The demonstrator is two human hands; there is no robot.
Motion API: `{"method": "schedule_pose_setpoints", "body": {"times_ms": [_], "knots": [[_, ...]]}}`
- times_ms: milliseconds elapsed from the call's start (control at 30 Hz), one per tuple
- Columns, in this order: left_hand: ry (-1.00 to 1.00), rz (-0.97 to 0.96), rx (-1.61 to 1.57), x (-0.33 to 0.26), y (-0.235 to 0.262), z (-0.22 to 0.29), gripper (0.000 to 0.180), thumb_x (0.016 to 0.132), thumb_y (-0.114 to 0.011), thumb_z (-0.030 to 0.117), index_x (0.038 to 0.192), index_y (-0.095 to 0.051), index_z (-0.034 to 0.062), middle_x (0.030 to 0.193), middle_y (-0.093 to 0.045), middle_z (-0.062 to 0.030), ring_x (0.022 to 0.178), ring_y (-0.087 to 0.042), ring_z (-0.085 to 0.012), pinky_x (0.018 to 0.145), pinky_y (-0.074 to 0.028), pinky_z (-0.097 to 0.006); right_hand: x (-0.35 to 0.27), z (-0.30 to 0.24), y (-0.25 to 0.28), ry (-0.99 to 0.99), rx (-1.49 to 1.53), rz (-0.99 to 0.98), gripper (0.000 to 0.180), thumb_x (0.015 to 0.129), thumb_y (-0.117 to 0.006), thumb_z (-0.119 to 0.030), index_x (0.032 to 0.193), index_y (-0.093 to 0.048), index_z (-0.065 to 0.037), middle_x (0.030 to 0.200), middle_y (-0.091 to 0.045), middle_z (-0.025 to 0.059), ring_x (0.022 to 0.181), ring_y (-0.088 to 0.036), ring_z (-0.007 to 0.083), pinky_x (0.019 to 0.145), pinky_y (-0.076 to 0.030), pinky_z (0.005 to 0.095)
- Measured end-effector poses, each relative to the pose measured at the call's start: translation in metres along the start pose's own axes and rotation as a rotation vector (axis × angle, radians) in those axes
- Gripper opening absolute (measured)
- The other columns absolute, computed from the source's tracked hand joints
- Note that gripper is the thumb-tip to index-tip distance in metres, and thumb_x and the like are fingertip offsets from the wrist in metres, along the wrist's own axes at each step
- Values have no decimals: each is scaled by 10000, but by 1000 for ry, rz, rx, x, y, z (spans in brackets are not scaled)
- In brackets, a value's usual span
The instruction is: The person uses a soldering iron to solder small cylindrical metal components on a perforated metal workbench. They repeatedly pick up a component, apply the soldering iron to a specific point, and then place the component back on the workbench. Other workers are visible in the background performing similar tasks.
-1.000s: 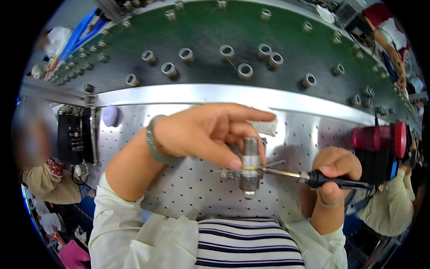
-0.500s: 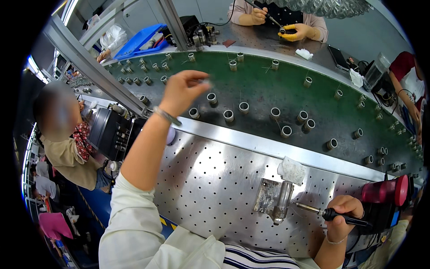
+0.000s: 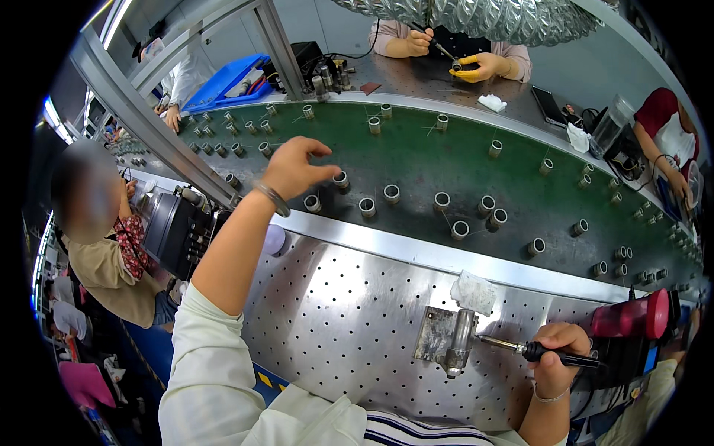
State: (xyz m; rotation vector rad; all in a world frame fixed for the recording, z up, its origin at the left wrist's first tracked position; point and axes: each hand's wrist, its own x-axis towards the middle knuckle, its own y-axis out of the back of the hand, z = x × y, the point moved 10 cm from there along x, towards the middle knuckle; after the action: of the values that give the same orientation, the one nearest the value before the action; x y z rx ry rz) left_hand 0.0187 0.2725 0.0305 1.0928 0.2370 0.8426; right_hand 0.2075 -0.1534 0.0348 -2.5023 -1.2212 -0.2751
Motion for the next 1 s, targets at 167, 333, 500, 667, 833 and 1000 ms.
{"method": "schedule_pose_setpoints", "body": {"times_ms": [167, 333, 500, 667, 833, 1000], "knots": [[11, -28, 221, -9, -13, 6, 318, 688, -757, 304, 839, -672, 36, 852, -606, -109, 931, -546, -280, 808, -433, -384, -1, -4, -6, 19, 18, -16, 268, 732, -761, -141, 796, -556, 19, 662, -564, 102, 479, -543, 131, 419, -433, 212], [-140, -181, -265, -37, -16, 116, 222, 723, -758, 224, 795, -665, 35, 806, -588, -42, 727, -526, -131, 632, -407, -256, 0, -5, 4, 43, -4, 14, 286, 743, -758, -174, 803, -551, 14, 659, -561, 97, 470, -536, 132, 420, -429, 221], [-179, -780, -699, -104, -69, 193, 168, 787, -722, 193, 863, -680, 50, 849, -584, 11, 741, -477, -55, 628, -373, -197, 1, -7, 3, 66, 35, -15, 265, 752, -741, -145, 825, -547, 19, 683, -569, 101, 488, -543, 124, 432, -425, 207], [-53, -1047, -912, -114, -112, 206, 174, 818, -696, 185, 854, -665, 18, 830, -590, 9, 725, -489, -61, 672, -408, -203, -1, -11, 4, 89, 49, -21, 237, 756, -724, -111, 834, -548, 28, 689, -575, 106, 501, -552, 126, 456, -439, 211], [-119, -1272, -679, -119, -137, 214, 186, 818, -700, 207, 820, -659, 26, 729, -578, 22, 657, -499, -53, 601, -400, -211, 1, -10, -2, 44, -7, -8, 324, 768, -735, -233, 807, -511, -2, 659, -520, 73, 504, -470, 121, 445, -368, 231], [-287, -864, -422, -109, -118, 213, 436, 683, -793, 401, 841, -586, 51, 782, -549, 8, 714, -486, -77, 578, -389, -222, 1, -11, 4, 105, 104, -46, 240, 751, -732, -88, 860, -559, 37, 689, -580, 115, 507, -559, 136, 449, -447, 218]]}}
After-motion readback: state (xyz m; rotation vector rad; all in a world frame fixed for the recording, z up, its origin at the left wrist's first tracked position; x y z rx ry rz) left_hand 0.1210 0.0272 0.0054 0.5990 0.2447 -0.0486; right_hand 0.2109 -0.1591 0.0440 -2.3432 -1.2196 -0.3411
